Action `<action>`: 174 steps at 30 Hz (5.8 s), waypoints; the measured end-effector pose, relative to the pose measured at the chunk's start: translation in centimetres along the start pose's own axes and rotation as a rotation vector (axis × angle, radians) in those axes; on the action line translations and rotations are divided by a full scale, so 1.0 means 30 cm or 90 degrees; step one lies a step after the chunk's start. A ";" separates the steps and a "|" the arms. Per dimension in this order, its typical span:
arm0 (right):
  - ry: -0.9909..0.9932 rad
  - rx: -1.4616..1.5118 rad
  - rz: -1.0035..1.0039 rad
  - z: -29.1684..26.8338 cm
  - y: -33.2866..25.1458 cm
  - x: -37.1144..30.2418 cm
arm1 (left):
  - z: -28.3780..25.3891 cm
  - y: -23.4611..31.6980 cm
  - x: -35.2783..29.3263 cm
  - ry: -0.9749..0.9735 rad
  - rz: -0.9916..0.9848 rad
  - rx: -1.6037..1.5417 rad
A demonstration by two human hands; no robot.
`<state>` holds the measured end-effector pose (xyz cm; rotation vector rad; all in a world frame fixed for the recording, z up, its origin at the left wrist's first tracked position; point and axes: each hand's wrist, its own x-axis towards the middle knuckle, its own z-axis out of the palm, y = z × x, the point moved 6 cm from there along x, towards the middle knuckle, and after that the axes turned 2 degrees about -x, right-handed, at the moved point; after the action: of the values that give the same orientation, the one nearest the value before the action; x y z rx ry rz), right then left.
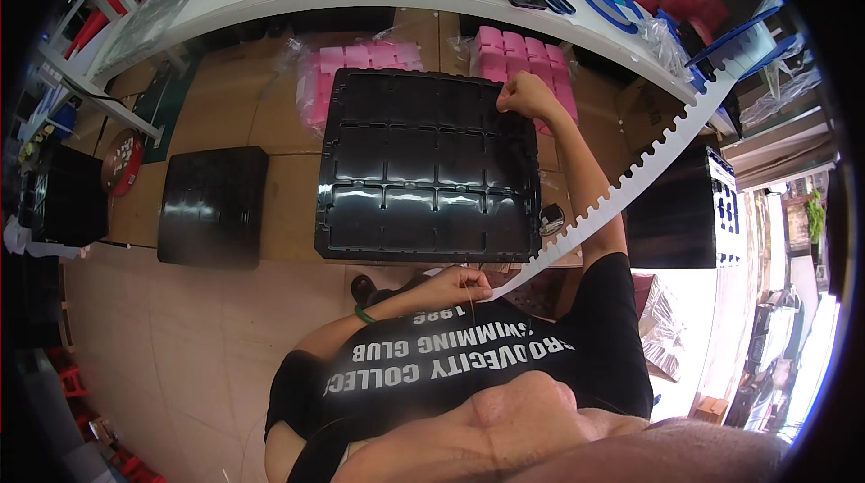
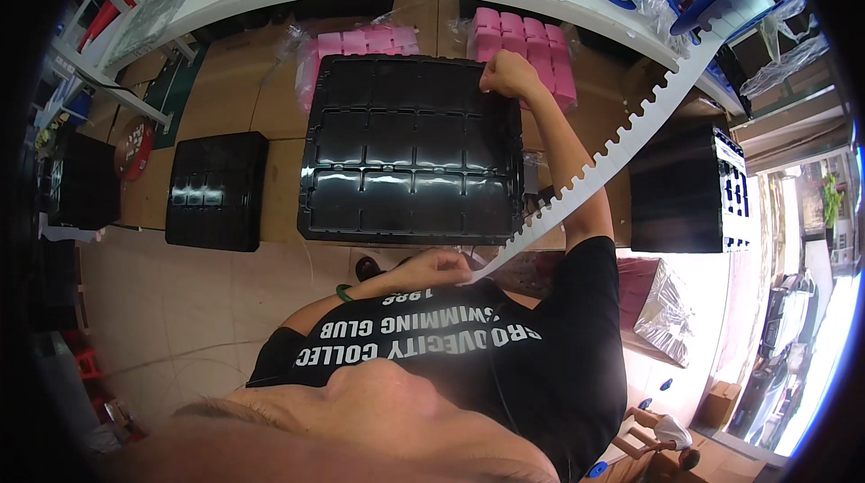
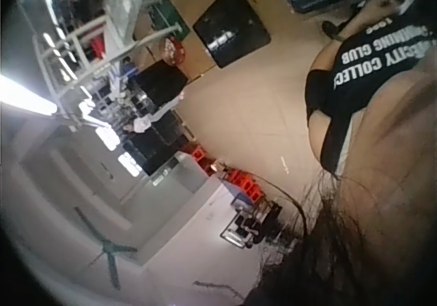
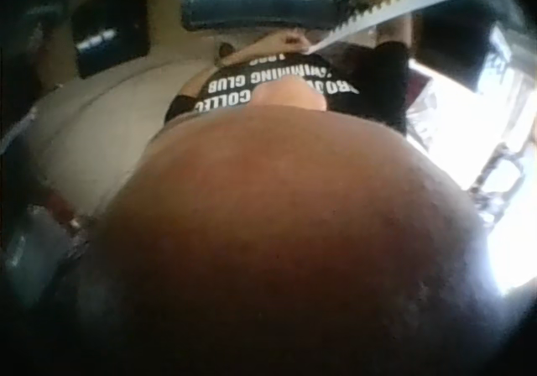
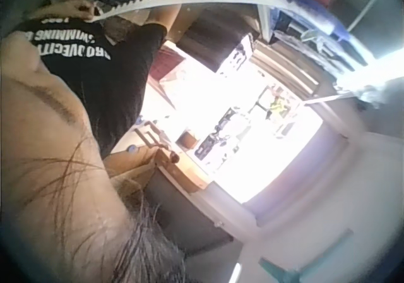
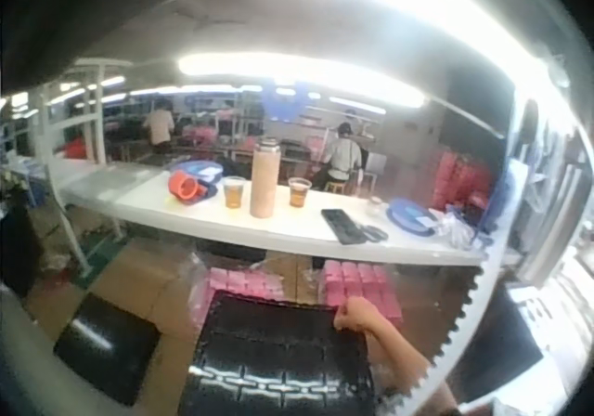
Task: The person applies adhesive stickers from a strip onto black plastic trays, places pink foam grid inserts into the trays, presses them down by hand, and sets the assembled trays aside.
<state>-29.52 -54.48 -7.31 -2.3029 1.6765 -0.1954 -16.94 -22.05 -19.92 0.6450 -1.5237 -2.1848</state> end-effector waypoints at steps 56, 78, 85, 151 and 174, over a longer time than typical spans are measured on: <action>0.511 -0.259 0.468 -0.178 -0.162 -1.303 | -1.554 0.170 -0.131 0.661 0.205 0.973; 0.580 0.392 0.007 0.036 -0.349 0.237 | -0.627 1.233 -0.005 0.619 0.625 1.089; 0.703 0.122 -0.004 -0.116 -0.182 0.088 | -0.606 1.182 -0.035 0.566 0.661 1.070; 0.285 0.037 -0.190 0.176 -0.106 -0.827 | -0.241 0.416 -0.221 0.394 0.285 0.898; 0.395 0.184 -0.040 0.189 -0.057 -0.784 | -0.385 0.438 -0.427 0.864 0.205 0.804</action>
<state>-33.84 -30.88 -10.81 -2.1942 1.6754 -1.1848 0.95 -27.93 -9.16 1.5648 -1.6574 -0.0078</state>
